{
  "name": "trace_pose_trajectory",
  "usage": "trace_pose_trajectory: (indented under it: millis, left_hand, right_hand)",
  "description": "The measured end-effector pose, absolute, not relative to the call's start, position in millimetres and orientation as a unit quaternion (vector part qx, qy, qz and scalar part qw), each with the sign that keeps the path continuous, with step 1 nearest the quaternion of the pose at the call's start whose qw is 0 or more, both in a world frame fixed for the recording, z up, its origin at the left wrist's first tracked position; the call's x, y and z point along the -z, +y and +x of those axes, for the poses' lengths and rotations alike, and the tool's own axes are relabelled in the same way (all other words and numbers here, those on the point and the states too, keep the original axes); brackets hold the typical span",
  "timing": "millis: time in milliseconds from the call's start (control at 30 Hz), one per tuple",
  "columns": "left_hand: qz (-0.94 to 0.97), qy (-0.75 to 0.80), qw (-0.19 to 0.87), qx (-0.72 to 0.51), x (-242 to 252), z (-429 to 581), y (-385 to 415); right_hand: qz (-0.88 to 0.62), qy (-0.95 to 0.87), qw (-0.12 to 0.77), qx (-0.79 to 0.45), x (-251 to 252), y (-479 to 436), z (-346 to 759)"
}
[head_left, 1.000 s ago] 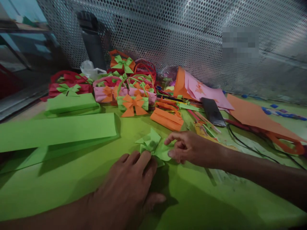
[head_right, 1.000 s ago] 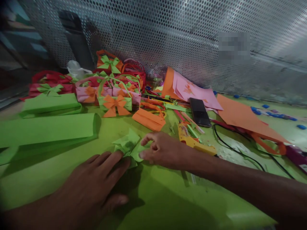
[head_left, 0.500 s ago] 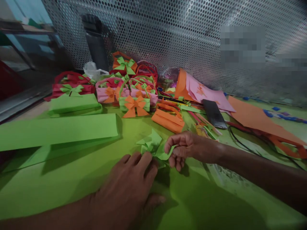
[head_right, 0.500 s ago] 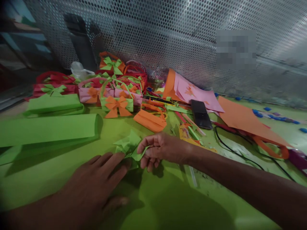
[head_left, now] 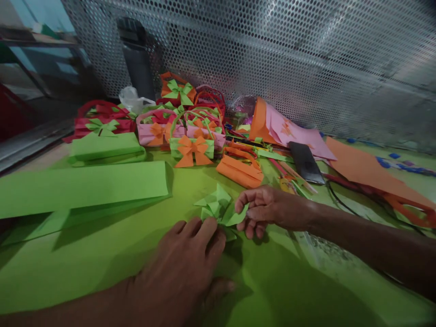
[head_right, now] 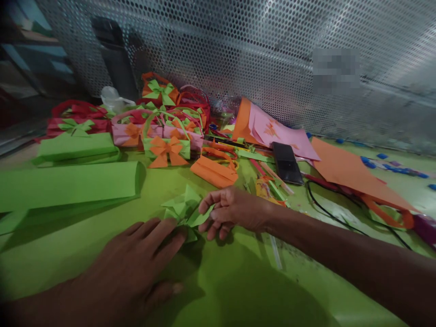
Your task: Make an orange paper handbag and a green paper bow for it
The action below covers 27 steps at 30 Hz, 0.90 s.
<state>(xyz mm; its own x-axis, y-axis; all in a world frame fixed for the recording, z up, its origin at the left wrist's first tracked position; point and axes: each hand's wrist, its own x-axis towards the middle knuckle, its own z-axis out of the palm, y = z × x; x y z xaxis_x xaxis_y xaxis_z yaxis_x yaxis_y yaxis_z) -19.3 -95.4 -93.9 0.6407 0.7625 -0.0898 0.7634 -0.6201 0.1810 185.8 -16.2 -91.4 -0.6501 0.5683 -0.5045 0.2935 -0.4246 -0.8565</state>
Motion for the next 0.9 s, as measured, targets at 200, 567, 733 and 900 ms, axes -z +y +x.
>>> trace_pose_trajectory:
  millis: [200, 567, 733, 900]
  left_hand:
    - [0.891, 0.440, 0.108, -0.003, 93.2, -17.5, -97.1]
    - [0.897, 0.432, 0.096, -0.004, 96.9, -19.5, -95.8]
    - [0.895, 0.434, 0.104, -0.004, 94.7, -19.1, -95.7]
    - [0.895, 0.431, 0.112, -0.004, 94.3, -19.1, -95.6]
  right_hand:
    - [-0.388, -0.536, 0.083, -0.745, 91.0, -13.4, 189.5]
    - [-0.396, -0.547, 0.074, -0.733, 92.9, -11.7, 181.7]
    - [-0.380, -0.535, 0.064, -0.752, 94.5, -10.0, 182.8]
    - [-0.357, -0.524, 0.041, -0.772, 93.8, -9.1, 183.7]
